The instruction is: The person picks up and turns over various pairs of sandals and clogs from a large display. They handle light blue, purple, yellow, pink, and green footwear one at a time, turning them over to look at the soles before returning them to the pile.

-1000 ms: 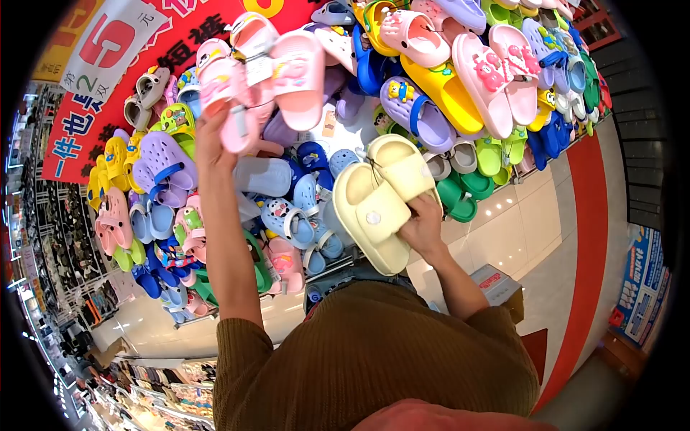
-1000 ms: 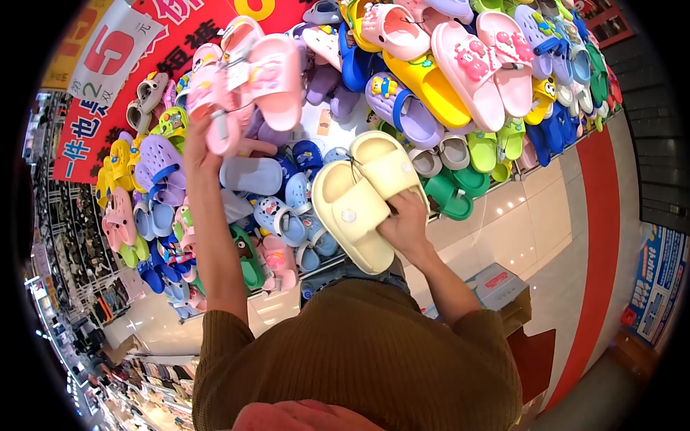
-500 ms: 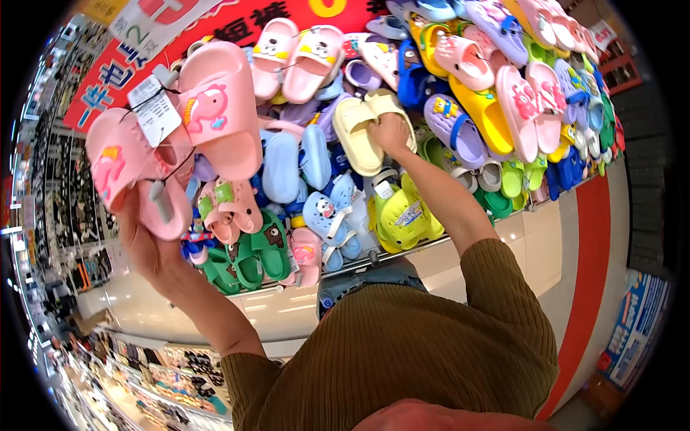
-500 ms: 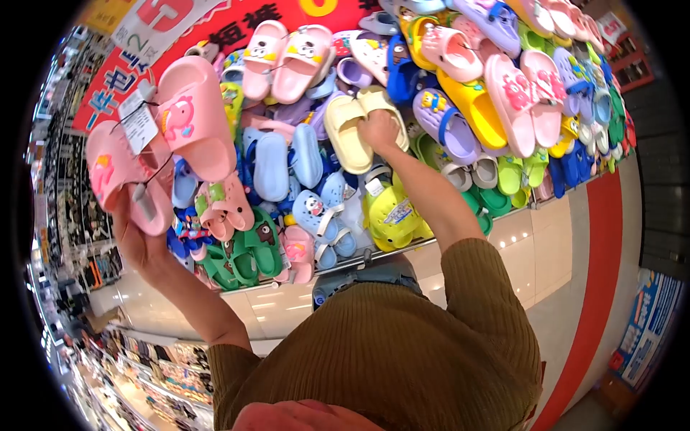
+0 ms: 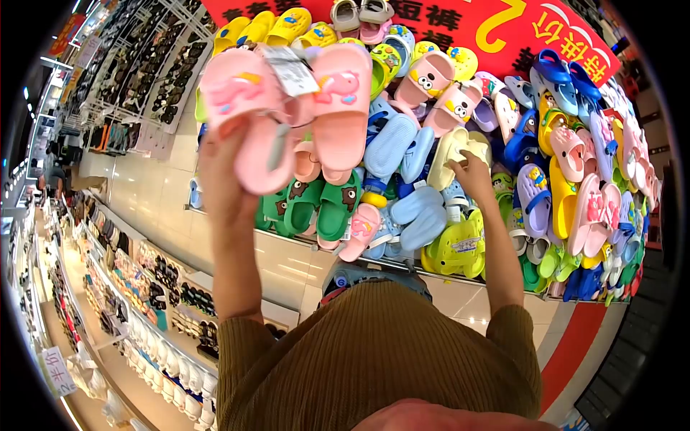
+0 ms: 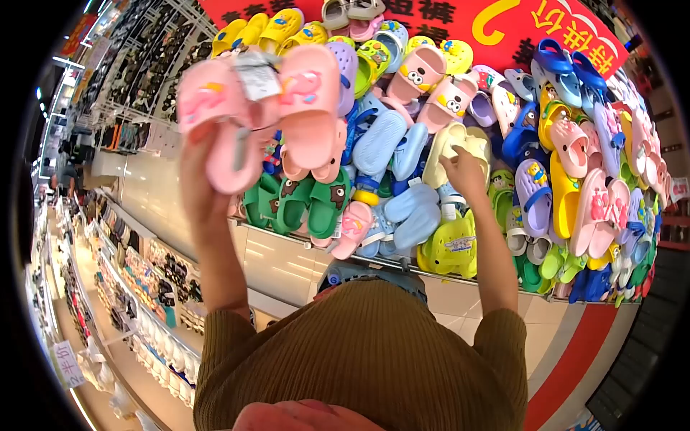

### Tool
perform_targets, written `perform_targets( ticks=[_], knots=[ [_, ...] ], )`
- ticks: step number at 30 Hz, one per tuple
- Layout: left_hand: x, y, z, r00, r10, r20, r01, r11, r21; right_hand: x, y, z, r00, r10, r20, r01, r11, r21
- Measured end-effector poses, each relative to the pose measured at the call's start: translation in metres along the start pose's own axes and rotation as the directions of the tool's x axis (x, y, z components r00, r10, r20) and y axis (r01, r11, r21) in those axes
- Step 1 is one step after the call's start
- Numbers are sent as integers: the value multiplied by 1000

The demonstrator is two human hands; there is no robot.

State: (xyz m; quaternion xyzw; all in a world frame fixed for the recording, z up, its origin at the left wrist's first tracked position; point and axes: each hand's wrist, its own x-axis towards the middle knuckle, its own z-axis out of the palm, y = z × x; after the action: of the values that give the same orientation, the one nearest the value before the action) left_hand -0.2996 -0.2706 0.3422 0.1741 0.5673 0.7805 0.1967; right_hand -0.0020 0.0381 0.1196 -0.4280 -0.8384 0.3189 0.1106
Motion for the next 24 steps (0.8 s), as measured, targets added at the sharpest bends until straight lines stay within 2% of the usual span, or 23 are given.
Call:
perform_targets(
  ticks=[1, 2, 3, 4, 5, 7, 9, 10, 12, 13, 14, 15, 16, 17, 19, 21, 22, 23, 24],
  knots=[
    [10, -37, -11, 1000, 6, -31, -9, 994, -108, -13, -25, -1, 997, -37, -70, 53, 969, 243],
    [11, -59, -3, 997, -13, -70, 3, 990, -143, -23, -43, 4, 999, -19, -41, 33, 925, 378],
    [26, -111, -28, 994, -53, -100, 46, 997, -66, -31, -60, 11, 1000, -5, -14, 11, 863, 504],
    [26, -134, -29, 995, -56, -89, 58, 998, 22, -38, -73, 25, 999, -47, -22, 52, 829, 557],
    [29, -156, -31, 993, 70, -96, -59, 991, 119, -45, -84, 44, 996, -89, -34, 91, 788, 608],
    [26, -137, -25, 989, 141, -47, -127, 967, 222, -55, -111, 75, 994, -102, 46, 49, 762, 645],
    [33, -117, -34, 995, 38, 93, -69, 931, 357, -57, -134, 100, 992, -122, 37, 68, 752, 656],
    [33, -110, -33, 994, 57, 96, -93, 896, 434, -57, -149, 107, 993, -113, 40, 55, 724, 687],
    [31, -81, -34, 992, 45, 117, -116, 681, 723, -54, -180, 111, 994, -100, 35, 40, 661, 750],
    [31, -73, -39, 991, 31, 127, -124, 537, 834, -51, -190, 112, 996, -76, 50, 16, 685, 728],
    [34, -71, -46, 980, 92, 176, -199, 432, 880, -48, -197, 112, 997, -49, 67, -12, 709, 705],
    [34, -66, -44, 971, 142, 194, -238, 463, 854, -44, -203, 114, 996, -23, 83, -40, 732, 680],
    [33, -54, -40, 959, 195, 206, -278, 491, 826, -39, -204, 122, 999, -23, 24, 3, 774, 634],
    [32, -44, -36, 945, 249, 214, -316, 515, 797, -34, -204, 129, 999, -34, 34, 3, 750, 662],
    [26, -36, -33, 945, 287, 159, -314, 647, 695, -29, -207, 140, 997, -57, 58, -2, 695, 719],
    [18, -34, -29, 942, 318, 110, -317, 729, 607, -31, -211, 146, 989, -89, 121, -47, 582, 812],
    [13, -32, -29, 975, 206, 77, -218, 852, 477, -33, -213, 148, 984, -114, 138, -54, 548, 835],
    [16, -37, -33, 989, 145, 32, -147, 919, 365, -36, -216, 148, 979, -138, 153, -62, 512, 856],
    [21, -46, -41, 997, 78, -5, -74, 967, 244, -41, -221, 140, 955, -161, 248, -121, 553, 824]
  ],
)
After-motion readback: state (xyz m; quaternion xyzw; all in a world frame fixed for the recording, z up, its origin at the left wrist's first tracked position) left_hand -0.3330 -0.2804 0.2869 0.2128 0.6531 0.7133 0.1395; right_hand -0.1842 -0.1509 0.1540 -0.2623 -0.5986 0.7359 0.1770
